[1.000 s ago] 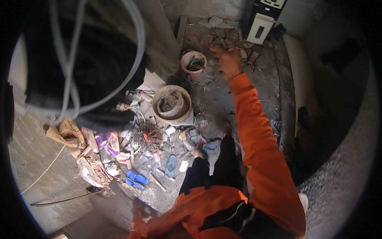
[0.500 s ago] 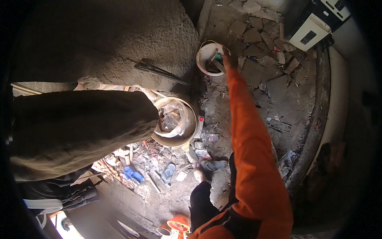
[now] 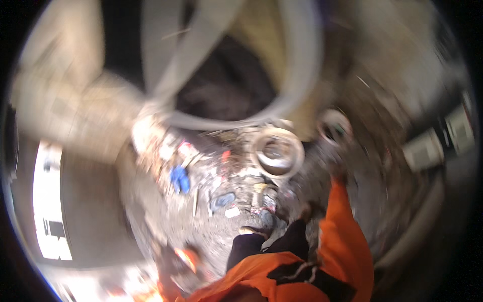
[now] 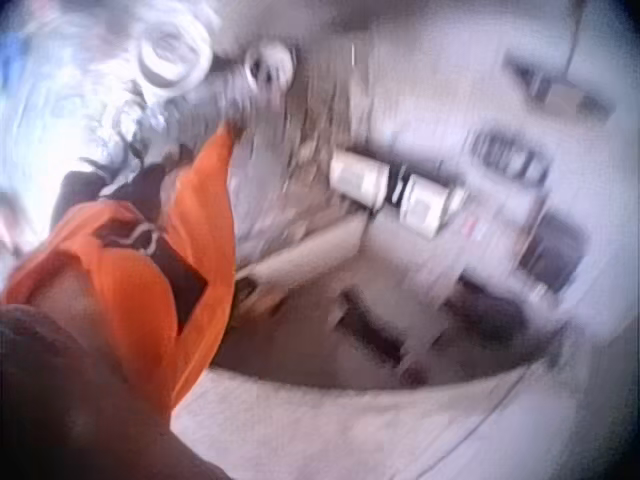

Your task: The person applies wet cement to a wall and smooths it using a wooden float and a trowel, while occasionally dipping hands into a bucket of water.

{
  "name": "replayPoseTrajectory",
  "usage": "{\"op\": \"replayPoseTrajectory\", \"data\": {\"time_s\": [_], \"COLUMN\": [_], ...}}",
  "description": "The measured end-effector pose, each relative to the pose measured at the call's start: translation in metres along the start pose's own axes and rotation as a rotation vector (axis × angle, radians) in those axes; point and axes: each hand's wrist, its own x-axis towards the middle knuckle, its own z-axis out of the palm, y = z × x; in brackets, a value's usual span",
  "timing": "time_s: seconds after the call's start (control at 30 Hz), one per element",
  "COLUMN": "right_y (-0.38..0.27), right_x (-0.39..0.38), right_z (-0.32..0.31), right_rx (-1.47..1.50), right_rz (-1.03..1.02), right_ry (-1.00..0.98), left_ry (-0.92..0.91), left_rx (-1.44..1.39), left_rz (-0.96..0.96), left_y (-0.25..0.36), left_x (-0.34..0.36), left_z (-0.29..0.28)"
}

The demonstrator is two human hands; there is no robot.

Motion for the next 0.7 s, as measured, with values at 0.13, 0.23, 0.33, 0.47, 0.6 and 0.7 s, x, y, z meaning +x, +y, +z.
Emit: {"op": "replayPoseTrajectory", "data": {"time_s": [0.13,0.23,0.33,0.47,0.6,0.7], "right_y": [-0.092,-0.205,-0.395,-0.548,-0.674,-0.727], "right_x": [-0.068,-0.1,-0.175,-0.227,-0.28,-0.282], "right_z": [0.046,0.092,0.077,0.1,0.084,0.105], "right_rx": [0.189,0.731,0.757,0.717,0.698,0.36], "right_rz": [0.456,0.485,0.196,-0.648,-1.067,-1.039], "right_ry": [-0.263,-0.607,-0.945,-1.059,-0.963,-1.112], "left_ry": [0.289,0.399,0.612,0.705,0.884,1.057], "left_rx": [0.477,-0.725,-0.871,-0.936,-0.858,-0.931], "left_rz": [0.161,-0.592,-0.569,-0.566,-0.564,-0.582], "left_y": [-0.037,-0.008,-0.04,-0.069,-0.093,-0.11], "left_x": [-0.068,-0.072,-0.101,-0.103,-0.093,-0.084], "left_z": [0.049,0.019,0.044,0.033,-0.003,-0.03]}}
